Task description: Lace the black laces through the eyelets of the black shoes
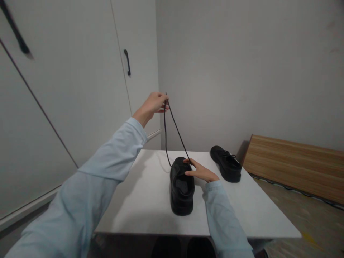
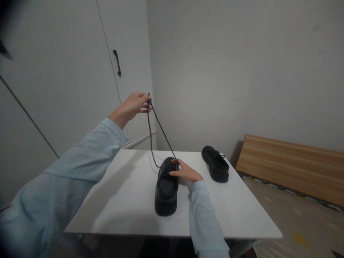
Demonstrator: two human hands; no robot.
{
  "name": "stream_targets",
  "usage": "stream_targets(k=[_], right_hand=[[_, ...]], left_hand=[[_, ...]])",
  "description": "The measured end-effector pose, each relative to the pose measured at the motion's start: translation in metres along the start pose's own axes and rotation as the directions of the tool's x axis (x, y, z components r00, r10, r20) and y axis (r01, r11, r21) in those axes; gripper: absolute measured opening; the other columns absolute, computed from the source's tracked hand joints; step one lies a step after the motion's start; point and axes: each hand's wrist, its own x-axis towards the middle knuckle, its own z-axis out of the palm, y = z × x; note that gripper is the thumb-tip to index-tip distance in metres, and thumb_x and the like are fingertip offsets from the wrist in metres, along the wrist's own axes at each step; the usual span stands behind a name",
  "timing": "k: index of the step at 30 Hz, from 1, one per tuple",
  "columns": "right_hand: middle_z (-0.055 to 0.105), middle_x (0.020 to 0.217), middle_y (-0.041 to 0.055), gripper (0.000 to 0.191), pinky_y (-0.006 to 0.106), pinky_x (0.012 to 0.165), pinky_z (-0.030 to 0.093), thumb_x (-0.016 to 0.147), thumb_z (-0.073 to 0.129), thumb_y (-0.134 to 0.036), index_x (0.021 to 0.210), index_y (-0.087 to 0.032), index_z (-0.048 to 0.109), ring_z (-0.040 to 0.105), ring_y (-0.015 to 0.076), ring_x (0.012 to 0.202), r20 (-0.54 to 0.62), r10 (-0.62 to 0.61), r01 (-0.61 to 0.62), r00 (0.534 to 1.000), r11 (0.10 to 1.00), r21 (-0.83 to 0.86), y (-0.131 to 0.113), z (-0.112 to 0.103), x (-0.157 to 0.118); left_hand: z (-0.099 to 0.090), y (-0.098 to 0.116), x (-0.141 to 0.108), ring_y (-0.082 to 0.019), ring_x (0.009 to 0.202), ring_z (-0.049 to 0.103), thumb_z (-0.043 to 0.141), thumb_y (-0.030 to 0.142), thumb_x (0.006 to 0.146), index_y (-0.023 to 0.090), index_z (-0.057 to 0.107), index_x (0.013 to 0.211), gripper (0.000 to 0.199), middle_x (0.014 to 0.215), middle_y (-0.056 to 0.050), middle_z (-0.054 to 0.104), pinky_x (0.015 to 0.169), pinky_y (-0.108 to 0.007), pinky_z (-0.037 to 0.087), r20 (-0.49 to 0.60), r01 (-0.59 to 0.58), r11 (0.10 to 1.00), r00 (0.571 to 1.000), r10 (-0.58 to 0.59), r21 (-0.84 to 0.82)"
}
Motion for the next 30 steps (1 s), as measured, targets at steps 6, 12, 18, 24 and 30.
stream_targets(k=[6,12,18,24,30], right_hand=[[0.052,0.130,0.0084,0.062,0.043,0.110,0.027,0.068,0.074,-0.037,0.122,-0.023,0.050,0.045,0.0236,0.124,0.001,-0.008,0.008,1.000,1.000,0.023,0.003,0.000,0.001],[0.052,0.129,0.0098,0.072,0.041,0.108,0.029,0.068,0.074,-0.035,0.131,-0.023,0.041,0.045,0.0221,0.124,0.000,-0.010,0.010,1.000,0.999,0.052,0.000,0.001,0.001],[0.049,0.133,0.0095,0.073,0.039,0.098,0.042,0.069,0.073,-0.036,0.134,-0.026,0.041,0.043,0.0235,0.126,0.014,-0.024,0.023,1.000,0.995,0.100,-0.014,0.004,-0.003],[0.063,0.116,0.0086,0.041,0.042,0.101,0.037,0.082,0.055,-0.050,0.109,-0.022,0.066,0.052,0.0248,0.114,-0.094,-0.088,0.082,0.992,0.994,-0.068,-0.018,0.005,0.000],[0.065,0.107,0.0099,0.046,0.041,0.096,0.040,0.084,0.048,-0.056,0.103,-0.020,0.070,0.056,0.0245,0.106,-0.154,-0.119,0.105,0.981,0.990,-0.096,-0.021,0.007,0.003]], left_hand=[[0.000,-0.061,-0.017,-0.006,0.047,0.051,0.052,0.019,0.077,0.016,0.051,0.070,0.009,0.062,0.002,0.054,0.056,-0.022,0.051,-0.062,0.088,0.996,0.994,-0.088,0.010],[0.020,-0.136,-0.042,-0.008,0.047,0.055,0.054,0.022,0.077,0.015,0.056,0.075,0.008,0.061,0.001,0.058,0.050,-0.020,0.049,-0.066,0.158,0.983,0.986,-0.152,0.096],[0.049,-0.183,-0.086,-0.010,0.057,0.061,0.054,0.025,0.080,0.012,0.062,0.083,0.016,0.074,-0.005,0.066,0.051,-0.018,0.051,-0.011,0.218,0.962,0.976,-0.219,0.163],[0.064,-0.202,-0.113,-0.014,0.066,0.064,0.058,0.026,0.079,0.014,0.067,0.080,0.016,0.085,-0.008,0.070,0.059,-0.022,0.050,0.026,0.189,0.938,0.978,-0.205,0.291],[0.063,-0.218,-0.127,-0.020,0.088,0.065,0.049,0.028,0.085,0.018,0.067,0.091,0.021,0.091,-0.009,0.070,0.073,-0.027,0.048,0.021,0.171,0.741,0.970,-0.242,0.649]])
